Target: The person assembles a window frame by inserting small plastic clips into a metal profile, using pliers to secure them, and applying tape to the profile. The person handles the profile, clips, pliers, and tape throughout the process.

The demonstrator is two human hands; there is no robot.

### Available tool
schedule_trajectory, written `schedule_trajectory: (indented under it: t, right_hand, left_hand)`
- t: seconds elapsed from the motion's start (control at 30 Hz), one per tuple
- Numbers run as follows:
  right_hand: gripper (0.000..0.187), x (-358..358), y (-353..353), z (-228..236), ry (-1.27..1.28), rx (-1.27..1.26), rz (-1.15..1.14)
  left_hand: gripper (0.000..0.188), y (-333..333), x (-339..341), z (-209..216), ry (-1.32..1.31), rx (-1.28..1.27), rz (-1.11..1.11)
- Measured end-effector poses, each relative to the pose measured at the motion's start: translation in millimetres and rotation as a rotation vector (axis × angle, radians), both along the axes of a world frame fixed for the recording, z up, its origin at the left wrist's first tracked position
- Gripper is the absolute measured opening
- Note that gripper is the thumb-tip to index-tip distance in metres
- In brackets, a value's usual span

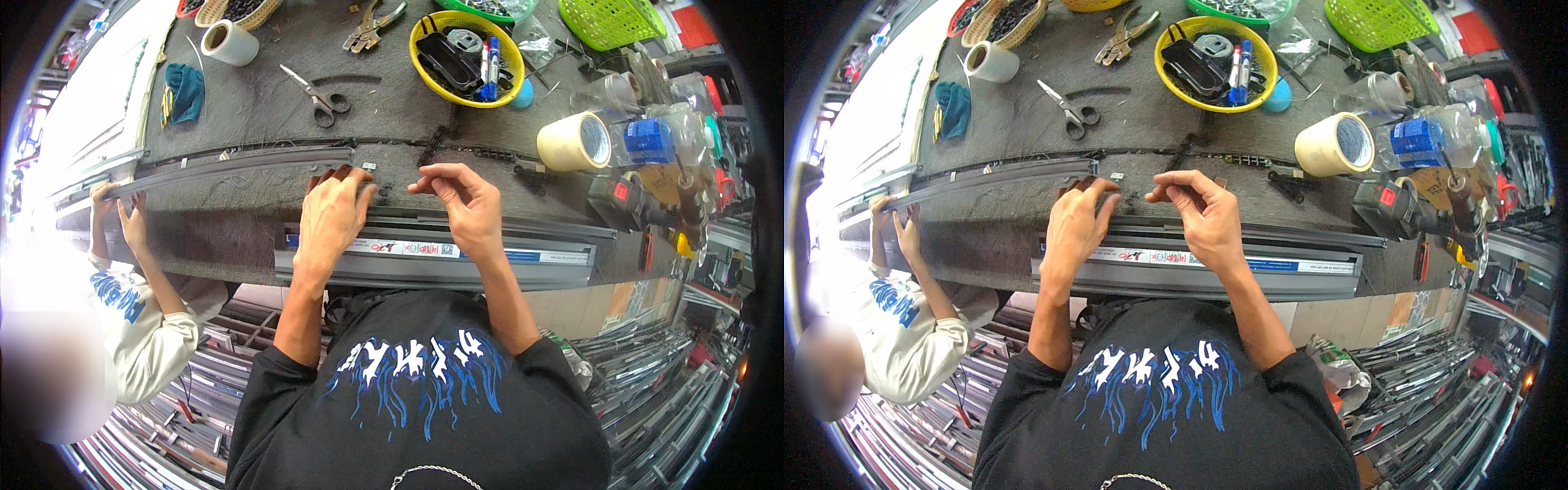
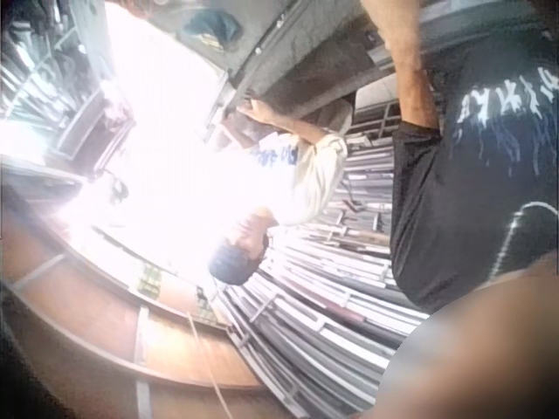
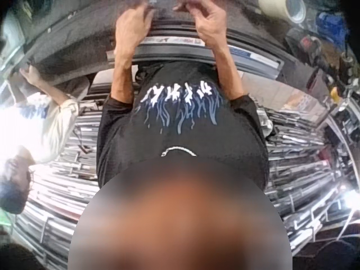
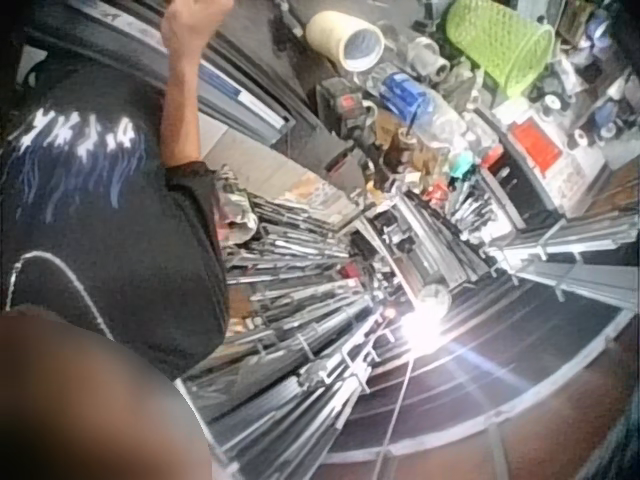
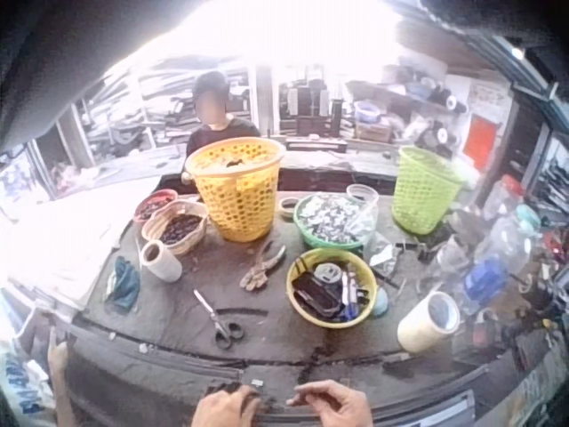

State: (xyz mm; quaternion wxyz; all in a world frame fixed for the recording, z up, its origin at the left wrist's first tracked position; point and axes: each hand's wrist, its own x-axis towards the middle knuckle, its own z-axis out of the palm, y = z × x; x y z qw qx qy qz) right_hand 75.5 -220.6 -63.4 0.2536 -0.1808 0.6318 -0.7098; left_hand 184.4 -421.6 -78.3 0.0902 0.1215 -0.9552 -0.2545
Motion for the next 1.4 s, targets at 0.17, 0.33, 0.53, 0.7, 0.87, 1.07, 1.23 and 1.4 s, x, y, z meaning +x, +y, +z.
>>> schedule_trajectory:
  t: [0.17, 0.33, 0.53, 0.7, 0.87, 1.07, 1.23, 1.4]
  right_hand:
    - [0.009, 8, 15, -1, -0.074, -0.034, -0.082]
    - [0.007, 11, 20, 2, 0.031, 0.038, -0.075]
    - [0.013, 11, 15, 50, 0.456, 0.129, -0.005]
    - [0.024, 21, -5, 87, 0.549, 0.078, 0.069]
    - [0.037, 30, -23, 101, 0.669, 0.088, 0.089]
    - [0.037, 39, -26, 115, 0.681, 0.099, 0.146]
    - [0.037, 38, -27, 118, 0.739, 0.14, 0.152]
    - [0.038, 37, -28, 118, 0.748, 0.162, 0.151]
  left_hand:
    - [0.023, 10, -15, -23, 0.042, -0.03, 0.155]
    - [0.024, 7, -15, -23, 0.064, -0.068, 0.072]
    - [0.021, 19, 18, 18, 0.183, 1.006, 0.193]
    - [0.031, 18, 38, 44, 0.351, 1.702, 0.214]
    - [0.029, 24, 52, 50, 0.452, 1.916, 0.188]
    - [0.036, 32, 60, 49, 0.526, 2.076, 0.058]
    - [0.044, 34, 63, 49, 0.512, 2.049, 0.078]
    - [0.036, 32, 62, 54, 0.498, 1.939, 0.067]
